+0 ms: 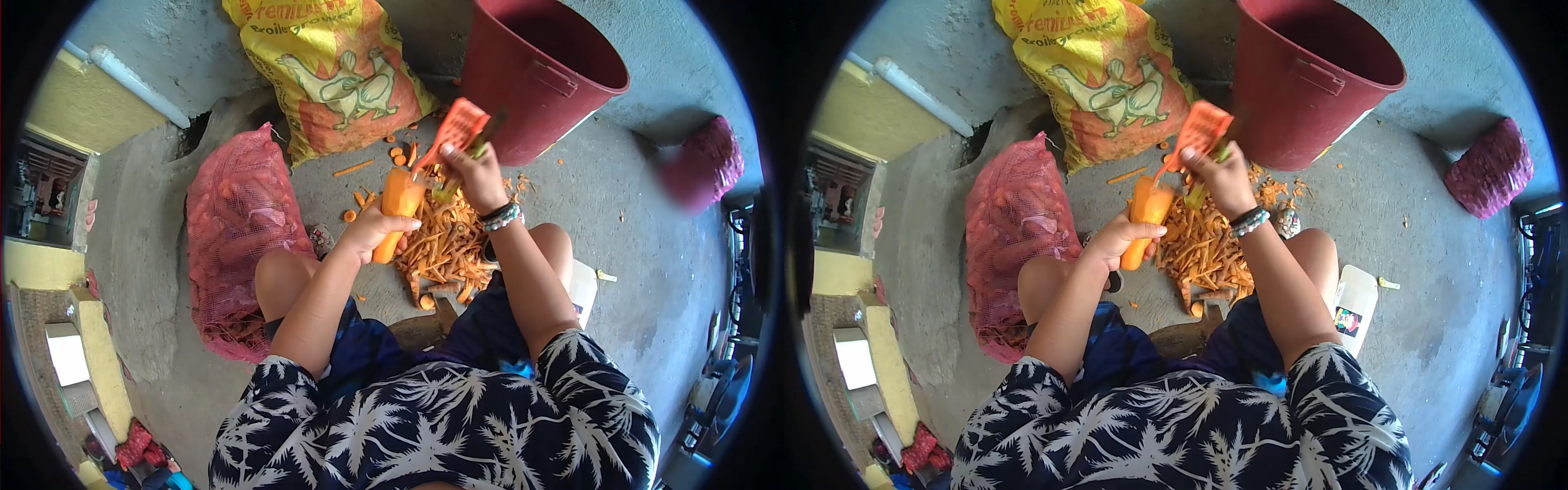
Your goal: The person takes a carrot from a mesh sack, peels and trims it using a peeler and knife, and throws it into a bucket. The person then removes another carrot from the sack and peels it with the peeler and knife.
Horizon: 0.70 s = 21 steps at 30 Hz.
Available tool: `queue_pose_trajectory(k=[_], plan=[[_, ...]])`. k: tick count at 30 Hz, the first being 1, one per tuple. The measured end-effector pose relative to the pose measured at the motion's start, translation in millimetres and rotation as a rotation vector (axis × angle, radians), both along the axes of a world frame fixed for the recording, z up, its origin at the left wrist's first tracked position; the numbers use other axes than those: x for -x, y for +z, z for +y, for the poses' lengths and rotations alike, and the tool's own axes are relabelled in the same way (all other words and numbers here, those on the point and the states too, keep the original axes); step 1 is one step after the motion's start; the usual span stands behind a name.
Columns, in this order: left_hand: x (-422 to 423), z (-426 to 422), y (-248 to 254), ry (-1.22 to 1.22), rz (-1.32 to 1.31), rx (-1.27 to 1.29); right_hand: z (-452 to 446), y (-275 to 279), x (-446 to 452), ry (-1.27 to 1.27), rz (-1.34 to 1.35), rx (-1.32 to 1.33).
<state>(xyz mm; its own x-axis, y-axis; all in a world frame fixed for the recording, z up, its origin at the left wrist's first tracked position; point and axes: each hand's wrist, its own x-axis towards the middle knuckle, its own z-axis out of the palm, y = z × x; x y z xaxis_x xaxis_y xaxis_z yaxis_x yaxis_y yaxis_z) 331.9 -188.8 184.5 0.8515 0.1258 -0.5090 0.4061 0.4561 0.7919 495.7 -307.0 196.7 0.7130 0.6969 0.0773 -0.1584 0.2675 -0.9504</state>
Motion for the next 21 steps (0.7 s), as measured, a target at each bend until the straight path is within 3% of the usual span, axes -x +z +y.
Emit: queue_pose_trajectory(k=[3,7,8,11,15,20,21], plan=[[2,1,1,-0.152,-0.031,-0.073,9,-3,-1,0.157,-0.111,-0.017],[10,-4,6,-0.208,-0.058,-0.11,17,-22,-34,-0.341,-0.109,-0.089],[13,-8,9,-0.22,-0.053,-0.075,10,-21,-40,-0.36,-0.043,-0.042],[15,-6,3,-0.193,-0.015,-0.058,0,-10,-35,-0.001,-0.034,-0.078],[8,2,8,-0.266,-0.028,-0.08,-7,18,-9,0.52,-0.152,0.137],[7,-9,9,-0.235,-0.014,-0.146,-2,15,-5,0.521,-0.221,0.136],[7,-11,3,-0.235,-0.014,-0.144,1,13,-7,0.405,-0.221,0.096]])
